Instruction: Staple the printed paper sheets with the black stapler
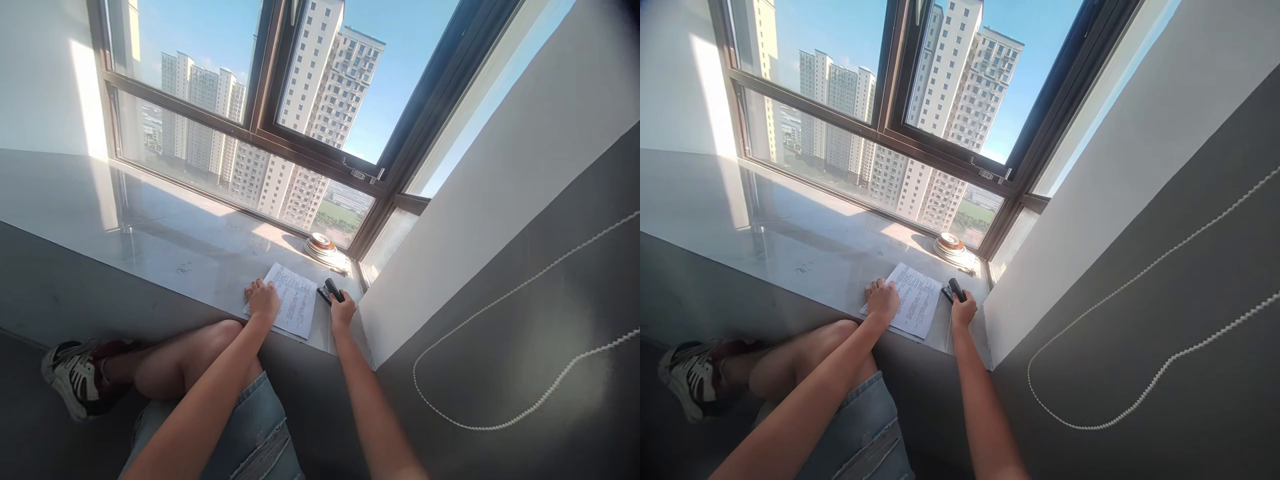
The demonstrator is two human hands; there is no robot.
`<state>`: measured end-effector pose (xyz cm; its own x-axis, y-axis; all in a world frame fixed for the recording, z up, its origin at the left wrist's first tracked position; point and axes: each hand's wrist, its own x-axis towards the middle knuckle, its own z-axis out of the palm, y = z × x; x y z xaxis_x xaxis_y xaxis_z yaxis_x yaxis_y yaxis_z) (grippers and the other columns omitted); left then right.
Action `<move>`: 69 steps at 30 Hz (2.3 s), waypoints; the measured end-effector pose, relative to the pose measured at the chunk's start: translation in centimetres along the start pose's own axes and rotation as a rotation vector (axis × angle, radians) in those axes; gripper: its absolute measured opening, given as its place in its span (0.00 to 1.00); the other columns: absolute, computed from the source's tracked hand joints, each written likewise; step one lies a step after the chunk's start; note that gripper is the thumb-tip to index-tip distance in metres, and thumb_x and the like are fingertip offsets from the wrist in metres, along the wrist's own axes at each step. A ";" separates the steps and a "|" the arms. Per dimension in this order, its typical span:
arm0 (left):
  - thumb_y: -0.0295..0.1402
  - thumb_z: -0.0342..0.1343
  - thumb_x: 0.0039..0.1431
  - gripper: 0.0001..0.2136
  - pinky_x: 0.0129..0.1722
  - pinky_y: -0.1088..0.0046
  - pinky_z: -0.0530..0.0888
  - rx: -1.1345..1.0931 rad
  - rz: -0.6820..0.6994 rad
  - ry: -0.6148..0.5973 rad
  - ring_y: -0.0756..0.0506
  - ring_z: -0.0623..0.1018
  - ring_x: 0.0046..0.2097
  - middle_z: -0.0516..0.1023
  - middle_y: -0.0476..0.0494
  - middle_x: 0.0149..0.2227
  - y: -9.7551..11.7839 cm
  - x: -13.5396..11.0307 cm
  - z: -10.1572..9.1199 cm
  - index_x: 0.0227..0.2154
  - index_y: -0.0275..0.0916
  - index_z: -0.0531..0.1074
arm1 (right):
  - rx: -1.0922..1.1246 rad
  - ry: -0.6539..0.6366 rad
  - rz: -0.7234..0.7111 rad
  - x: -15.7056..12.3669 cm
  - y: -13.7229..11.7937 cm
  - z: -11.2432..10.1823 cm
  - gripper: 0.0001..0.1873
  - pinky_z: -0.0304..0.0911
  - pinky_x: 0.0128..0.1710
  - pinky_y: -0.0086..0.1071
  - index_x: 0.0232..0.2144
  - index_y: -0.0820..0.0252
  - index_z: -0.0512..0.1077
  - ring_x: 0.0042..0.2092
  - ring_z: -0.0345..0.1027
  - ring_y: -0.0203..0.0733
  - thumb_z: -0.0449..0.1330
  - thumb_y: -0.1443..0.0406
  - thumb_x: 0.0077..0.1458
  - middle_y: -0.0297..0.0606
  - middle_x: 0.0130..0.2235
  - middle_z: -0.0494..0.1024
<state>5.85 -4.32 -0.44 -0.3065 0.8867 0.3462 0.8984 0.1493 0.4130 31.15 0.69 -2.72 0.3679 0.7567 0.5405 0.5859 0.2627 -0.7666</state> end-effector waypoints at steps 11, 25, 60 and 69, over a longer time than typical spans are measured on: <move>0.25 0.49 0.61 0.16 0.65 0.48 0.62 -0.474 -0.079 0.183 0.27 0.66 0.65 0.65 0.20 0.63 0.3 -0.2 0.7 0.46 0.27 0.78 | 0.339 -0.415 -0.095 -1.9 -4.5 1.5 0.25 0.72 0.44 0.41 0.47 0.60 0.81 0.42 0.77 0.51 0.69 0.52 0.51 0.41 0.41 0.84; 0.30 0.46 0.67 0.16 0.57 0.67 0.69 -0.835 -0.233 -0.043 0.39 0.77 0.57 0.79 0.29 0.54 0.2 1.3 1.2 0.47 0.33 0.77 | 0.509 -0.647 0.002 -1.7 -4.3 2.9 0.27 0.61 0.62 0.49 0.47 0.55 0.77 0.55 0.74 0.54 0.56 0.43 0.60 0.42 0.49 0.84; 0.32 0.50 0.67 0.05 0.51 0.65 0.80 -1.807 -0.456 -0.288 0.44 0.83 0.45 0.81 0.38 0.40 0.5 1.7 -0.3 0.38 0.40 0.71 | -0.199 -0.319 -1.019 -4.9 -7.0 0.8 0.22 0.60 0.52 0.43 0.55 0.41 0.77 0.52 0.69 0.47 0.58 0.72 0.66 0.36 0.50 0.82; 0.22 0.50 0.65 0.08 0.54 0.62 0.79 -1.620 -0.477 0.036 0.46 0.84 0.45 0.82 0.40 0.40 -0.4 1.9 1.0 0.40 0.39 0.71 | -0.094 -0.213 -0.715 -4.5 -7.1 0.9 0.14 0.59 0.52 0.44 0.50 0.52 0.77 0.49 0.72 0.50 0.61 0.68 0.63 0.41 0.47 0.82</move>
<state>5.24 -2.27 -0.83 -0.4627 0.8853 -0.0471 -0.4859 -0.2088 0.8487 24.69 -4.02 -0.04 -0.2676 0.5226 0.8095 0.6925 0.6885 -0.2155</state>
